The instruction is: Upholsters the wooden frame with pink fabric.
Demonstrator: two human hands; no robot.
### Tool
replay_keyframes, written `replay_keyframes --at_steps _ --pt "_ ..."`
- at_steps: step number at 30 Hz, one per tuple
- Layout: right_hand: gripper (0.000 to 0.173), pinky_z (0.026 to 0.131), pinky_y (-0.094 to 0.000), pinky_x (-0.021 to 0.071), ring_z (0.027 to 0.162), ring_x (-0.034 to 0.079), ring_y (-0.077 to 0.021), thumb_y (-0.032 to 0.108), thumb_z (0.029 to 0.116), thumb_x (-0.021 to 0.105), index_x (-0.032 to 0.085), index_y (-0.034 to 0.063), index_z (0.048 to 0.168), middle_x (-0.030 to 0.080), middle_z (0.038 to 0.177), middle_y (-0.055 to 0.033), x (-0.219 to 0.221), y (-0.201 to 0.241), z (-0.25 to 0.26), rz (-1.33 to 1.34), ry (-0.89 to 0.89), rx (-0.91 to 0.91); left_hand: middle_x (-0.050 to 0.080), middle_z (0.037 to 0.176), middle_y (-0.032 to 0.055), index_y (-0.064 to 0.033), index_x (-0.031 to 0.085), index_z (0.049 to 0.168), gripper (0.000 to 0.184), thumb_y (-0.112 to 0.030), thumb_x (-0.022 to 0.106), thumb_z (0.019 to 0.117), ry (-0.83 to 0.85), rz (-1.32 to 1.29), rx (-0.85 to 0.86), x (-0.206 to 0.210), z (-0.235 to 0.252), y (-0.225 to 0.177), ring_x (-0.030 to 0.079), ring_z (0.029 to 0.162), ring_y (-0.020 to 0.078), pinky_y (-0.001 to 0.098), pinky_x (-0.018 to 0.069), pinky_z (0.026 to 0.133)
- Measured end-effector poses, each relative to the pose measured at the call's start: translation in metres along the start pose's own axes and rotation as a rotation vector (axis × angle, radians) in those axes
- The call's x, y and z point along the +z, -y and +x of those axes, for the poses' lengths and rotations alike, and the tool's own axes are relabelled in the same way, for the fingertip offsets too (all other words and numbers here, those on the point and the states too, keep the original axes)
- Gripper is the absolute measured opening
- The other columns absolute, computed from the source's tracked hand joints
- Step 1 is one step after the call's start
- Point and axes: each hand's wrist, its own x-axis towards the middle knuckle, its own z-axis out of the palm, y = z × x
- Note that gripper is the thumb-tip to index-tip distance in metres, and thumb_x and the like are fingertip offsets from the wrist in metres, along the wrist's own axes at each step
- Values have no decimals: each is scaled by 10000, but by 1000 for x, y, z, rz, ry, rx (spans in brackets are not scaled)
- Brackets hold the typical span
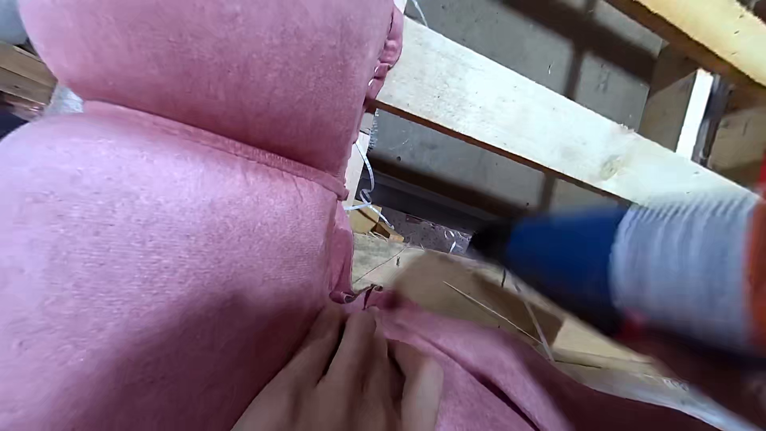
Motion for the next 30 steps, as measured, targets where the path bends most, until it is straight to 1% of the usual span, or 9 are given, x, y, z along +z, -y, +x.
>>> replay_keyframes --at_steps 3,7,12,15,17,20,23,26,30 --pt "374 557 -447 504 688 669 -246 416 985 605 663 66 1104 682 785 -137 27 9 8 58 91 -257 631 1269 307 53 530 1384 1246 -981 328 720 51 -25 1 -2 -4 0 637 1141 450 560 511 910" --pt "337 522 -446 476 639 654 -253 367 996 576 664 59 1101 675 754 -128 47 22 23 15 83 -332 617 1267 305 40 526 1350 1127 -903 428 740 90 -122 37 -7 -8 5 607 1170 459 569 479 932" --pt "316 508 -454 458 602 640 -273 324 963 631 665 29 1072 659 709 -141 58 31 36 -74 97 -349 528 1406 341 55 510 1381 1053 -815 498 787 221 -136 73 -17 -4 9 521 1323 484 604 412 1036" --pt "338 498 -455 492 631 676 -277 308 925 679 673 27 1113 683 736 -137 59 34 41 -154 157 -320 466 1465 357 58 471 1412 1094 -853 440 807 304 -130 88 -21 -1 10 428 1410 498 623 329 1131" --pt "325 479 -475 488 627 681 -293 299 904 680 668 37 1096 675 724 -134 61 34 39 -179 164 -288 472 1458 370 92 448 1431 1212 -928 297 793 284 -103 88 -18 0 10 450 1394 501 615 361 1109" --pt "326 470 -465 478 616 673 -290 305 915 678 672 33 1095 675 729 -136 62 33 37 -181 141 -305 453 1479 361 85 453 1418 1228 -949 320 769 258 -148 83 -19 -1 9 420 1416 500 619 344 1126" --pt "339 477 -461 482 623 675 -290 300 921 667 672 31 1127 681 740 -137 61 36 38 -190 163 -311 514 1413 373 116 473 1402 1273 -962 229 769 255 -73 83 -19 -1 9 531 1315 497 604 405 1074" --pt "324 453 -447 471 592 658 -277 311 898 669 662 42 1079 649 699 -112 67 38 40 -214 142 -323 563 1365 349 95 528 1358 1253 -966 261 749 221 -46 84 -14 -3 9 575 1255 475 583 433 1037" --pt "551 625 -427 572 811 701 -238 358 964 658 555 145 1462 712 1021 -119 54 41 39 -215 42 -384 589 1343 336 48 529 1392 1203 -955 326 760 130 -52 104 -7 -5 8 582 1246 484 611 425 1050"
